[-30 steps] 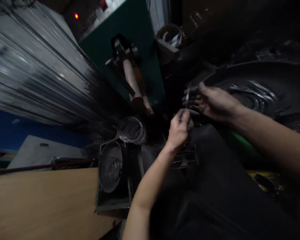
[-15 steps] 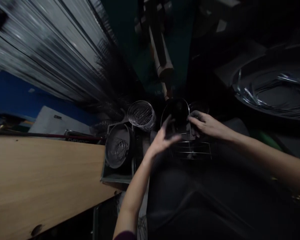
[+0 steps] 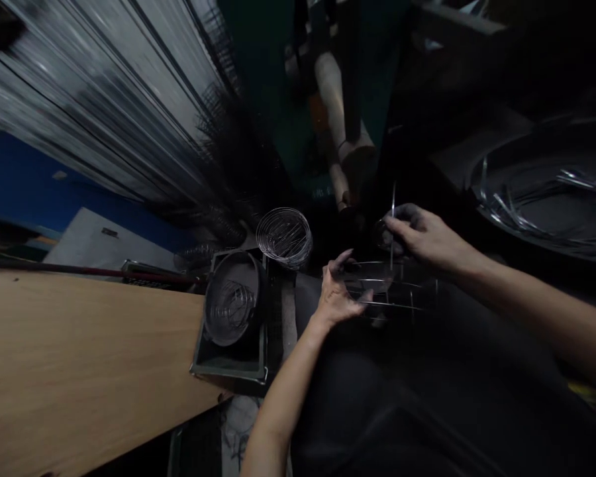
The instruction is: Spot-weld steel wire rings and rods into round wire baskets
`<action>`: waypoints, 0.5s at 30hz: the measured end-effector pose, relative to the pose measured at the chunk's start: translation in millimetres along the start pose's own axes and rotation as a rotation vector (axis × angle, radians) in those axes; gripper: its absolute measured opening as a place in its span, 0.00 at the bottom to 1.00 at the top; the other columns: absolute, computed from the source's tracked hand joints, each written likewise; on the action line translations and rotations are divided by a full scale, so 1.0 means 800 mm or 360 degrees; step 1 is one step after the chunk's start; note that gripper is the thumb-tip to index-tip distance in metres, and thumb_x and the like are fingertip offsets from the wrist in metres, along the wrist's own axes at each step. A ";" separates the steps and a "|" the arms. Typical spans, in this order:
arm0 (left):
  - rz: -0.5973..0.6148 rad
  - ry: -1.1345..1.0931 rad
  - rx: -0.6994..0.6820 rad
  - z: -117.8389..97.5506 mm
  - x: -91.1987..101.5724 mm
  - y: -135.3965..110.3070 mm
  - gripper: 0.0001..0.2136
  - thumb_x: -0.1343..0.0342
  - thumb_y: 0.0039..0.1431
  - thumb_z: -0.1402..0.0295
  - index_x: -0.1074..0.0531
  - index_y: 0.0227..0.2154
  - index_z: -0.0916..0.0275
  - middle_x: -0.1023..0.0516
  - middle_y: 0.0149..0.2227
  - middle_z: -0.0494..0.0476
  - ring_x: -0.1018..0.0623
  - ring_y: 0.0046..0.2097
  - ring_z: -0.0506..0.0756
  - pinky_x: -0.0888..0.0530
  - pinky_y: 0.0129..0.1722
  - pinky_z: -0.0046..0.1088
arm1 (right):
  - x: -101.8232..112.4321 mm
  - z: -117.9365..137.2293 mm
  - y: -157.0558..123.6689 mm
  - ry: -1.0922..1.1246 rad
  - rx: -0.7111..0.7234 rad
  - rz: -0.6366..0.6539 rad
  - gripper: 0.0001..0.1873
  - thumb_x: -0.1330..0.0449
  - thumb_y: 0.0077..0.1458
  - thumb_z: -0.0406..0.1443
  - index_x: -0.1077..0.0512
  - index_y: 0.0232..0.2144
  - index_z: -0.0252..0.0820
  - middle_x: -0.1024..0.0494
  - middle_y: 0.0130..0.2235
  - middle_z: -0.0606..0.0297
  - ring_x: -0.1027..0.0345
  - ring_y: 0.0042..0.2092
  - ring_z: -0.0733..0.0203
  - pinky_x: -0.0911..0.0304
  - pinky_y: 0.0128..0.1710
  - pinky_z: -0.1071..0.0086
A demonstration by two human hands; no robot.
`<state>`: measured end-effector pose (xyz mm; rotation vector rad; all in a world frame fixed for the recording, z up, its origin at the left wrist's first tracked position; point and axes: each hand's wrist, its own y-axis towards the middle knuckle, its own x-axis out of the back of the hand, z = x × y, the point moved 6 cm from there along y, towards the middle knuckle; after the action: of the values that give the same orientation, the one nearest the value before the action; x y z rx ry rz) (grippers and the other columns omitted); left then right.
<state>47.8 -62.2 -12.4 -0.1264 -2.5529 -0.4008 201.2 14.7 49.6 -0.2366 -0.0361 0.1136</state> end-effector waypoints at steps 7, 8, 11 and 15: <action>-0.0154 -0.0077 -0.0200 -0.006 0.015 0.037 0.41 0.36 0.43 0.66 0.53 0.58 0.59 0.30 0.47 0.61 0.27 0.48 0.59 0.30 0.51 0.43 | -0.020 0.009 0.038 0.0045 -0.0114 0.0040 0.08 0.41 0.57 0.38 0.38 0.31 0.42 0.38 0.19 0.74 0.48 0.16 0.71 0.52 0.14 0.78; -0.0161 -0.0086 -0.0201 -0.005 0.017 0.044 0.41 0.36 0.43 0.66 0.53 0.58 0.59 0.30 0.47 0.60 0.27 0.49 0.59 0.30 0.52 0.42 | -0.022 0.015 0.042 0.0038 -0.0108 0.0020 0.09 0.40 0.56 0.38 0.38 0.31 0.43 0.38 0.19 0.74 0.48 0.16 0.71 0.52 0.14 0.77; -0.0189 -0.0108 -0.0196 -0.003 0.026 0.062 0.42 0.36 0.43 0.67 0.55 0.57 0.59 0.31 0.47 0.61 0.26 0.50 0.60 0.30 0.53 0.43 | -0.026 0.028 0.053 0.0043 -0.0103 -0.0026 0.11 0.38 0.53 0.39 0.38 0.29 0.42 0.39 0.19 0.74 0.48 0.17 0.71 0.52 0.15 0.77; -0.0226 -0.0157 -0.0272 -0.004 0.034 0.078 0.41 0.36 0.43 0.67 0.56 0.57 0.59 0.30 0.46 0.61 0.25 0.48 0.59 0.31 0.53 0.45 | -0.029 0.031 0.076 0.0085 -0.0034 -0.0036 0.13 0.36 0.50 0.40 0.37 0.28 0.43 0.38 0.20 0.73 0.47 0.19 0.70 0.51 0.16 0.76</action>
<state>36.8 -3.5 20.7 -0.0284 -2.6303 -0.6835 170.7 76.2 58.6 -0.2601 0.0131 0.0847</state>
